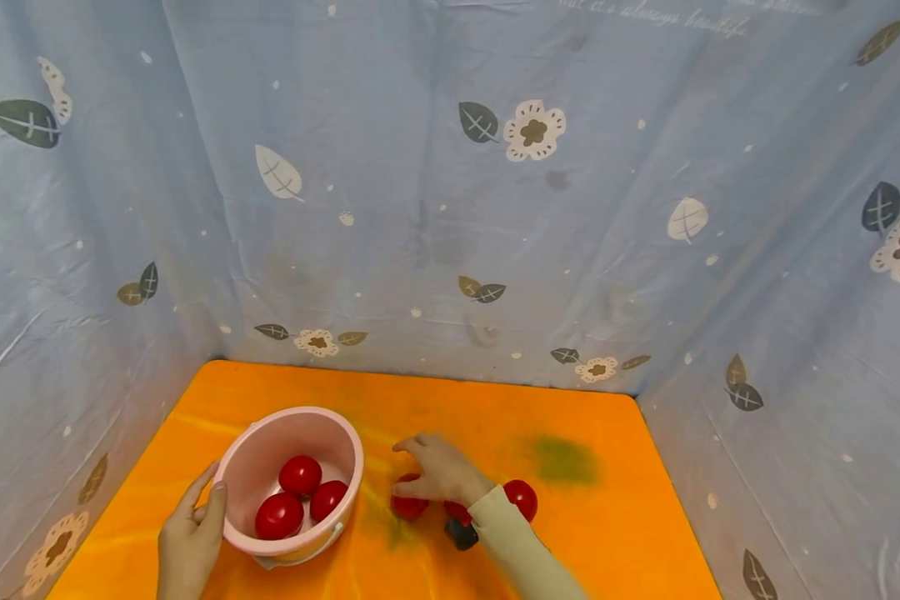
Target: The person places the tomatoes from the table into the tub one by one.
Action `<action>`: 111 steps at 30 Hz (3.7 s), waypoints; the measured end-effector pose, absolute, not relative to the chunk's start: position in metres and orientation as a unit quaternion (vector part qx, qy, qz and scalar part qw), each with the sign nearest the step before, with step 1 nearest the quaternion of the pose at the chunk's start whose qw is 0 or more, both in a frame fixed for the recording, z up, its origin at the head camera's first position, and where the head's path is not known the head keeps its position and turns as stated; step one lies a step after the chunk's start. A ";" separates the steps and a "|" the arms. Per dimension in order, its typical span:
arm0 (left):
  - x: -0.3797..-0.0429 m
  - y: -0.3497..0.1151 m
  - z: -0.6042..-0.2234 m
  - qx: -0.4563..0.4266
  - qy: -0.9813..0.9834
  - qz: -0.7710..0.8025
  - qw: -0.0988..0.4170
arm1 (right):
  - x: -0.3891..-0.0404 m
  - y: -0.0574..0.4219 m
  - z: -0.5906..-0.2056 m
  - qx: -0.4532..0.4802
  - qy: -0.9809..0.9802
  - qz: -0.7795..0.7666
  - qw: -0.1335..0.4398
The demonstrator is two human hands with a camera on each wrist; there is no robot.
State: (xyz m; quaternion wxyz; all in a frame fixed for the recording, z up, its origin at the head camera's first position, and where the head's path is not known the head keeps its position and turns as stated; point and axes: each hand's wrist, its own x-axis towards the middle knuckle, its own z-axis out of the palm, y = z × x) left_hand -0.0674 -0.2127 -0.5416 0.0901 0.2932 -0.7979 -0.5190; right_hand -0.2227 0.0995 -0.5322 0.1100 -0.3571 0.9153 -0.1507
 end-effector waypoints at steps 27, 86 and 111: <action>-0.067 -0.209 -0.539 0.293 -0.795 -0.517 0.120 | -0.203 0.100 -0.577 -0.321 0.919 -0.160 0.162; -0.070 -0.208 -0.546 0.263 -0.801 -0.509 0.171 | -0.208 -0.079 -0.432 -0.498 0.841 -0.073 0.197; -0.068 -0.211 -0.543 0.275 -0.798 -0.516 0.146 | -0.213 -0.117 -0.482 -0.486 0.825 0.032 0.287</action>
